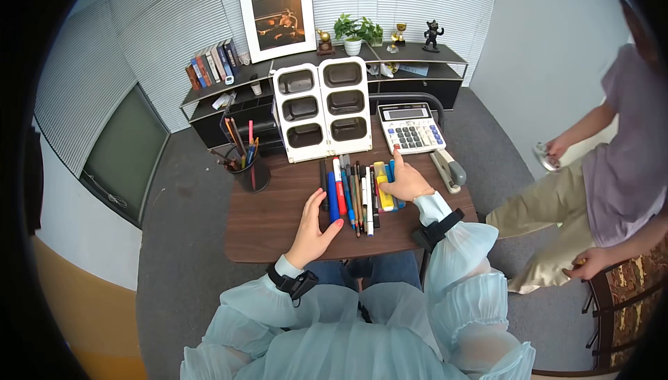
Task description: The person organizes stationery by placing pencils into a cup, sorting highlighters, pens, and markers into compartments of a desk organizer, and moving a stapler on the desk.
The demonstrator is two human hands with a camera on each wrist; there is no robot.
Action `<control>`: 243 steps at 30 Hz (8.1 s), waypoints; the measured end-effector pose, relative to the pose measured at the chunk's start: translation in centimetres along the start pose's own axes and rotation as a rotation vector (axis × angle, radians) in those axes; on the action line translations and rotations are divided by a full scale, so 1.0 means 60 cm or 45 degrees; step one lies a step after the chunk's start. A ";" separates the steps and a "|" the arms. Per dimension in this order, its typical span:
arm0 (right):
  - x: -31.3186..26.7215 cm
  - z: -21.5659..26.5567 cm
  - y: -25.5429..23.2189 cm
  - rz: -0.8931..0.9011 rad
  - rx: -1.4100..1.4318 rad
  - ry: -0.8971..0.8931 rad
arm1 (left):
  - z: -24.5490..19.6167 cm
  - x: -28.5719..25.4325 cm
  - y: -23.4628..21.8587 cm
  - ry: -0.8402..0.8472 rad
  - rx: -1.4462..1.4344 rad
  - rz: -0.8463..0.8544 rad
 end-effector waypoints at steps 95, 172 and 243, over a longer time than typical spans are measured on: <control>0.036 -0.001 0.025 -0.059 -0.224 -0.021 | 0.148 0.152 -0.013 -0.619 -1.085 -0.066; 0.077 0.185 0.143 -0.004 1.659 -0.063 | 0.128 0.147 -0.011 -0.573 -1.233 -0.154; 0.032 0.140 0.199 0.394 1.346 -0.062 | 0.105 0.145 -0.008 -0.577 -1.546 0.028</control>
Point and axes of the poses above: each hand's wrist, its own x-axis towards the middle knuckle, its own y-axis out of the palm, z = x × y, the point moved 6 cm from there along x, towards the middle knuckle, and after that the axes turned 9 degrees about x, right-handed, at the moved point
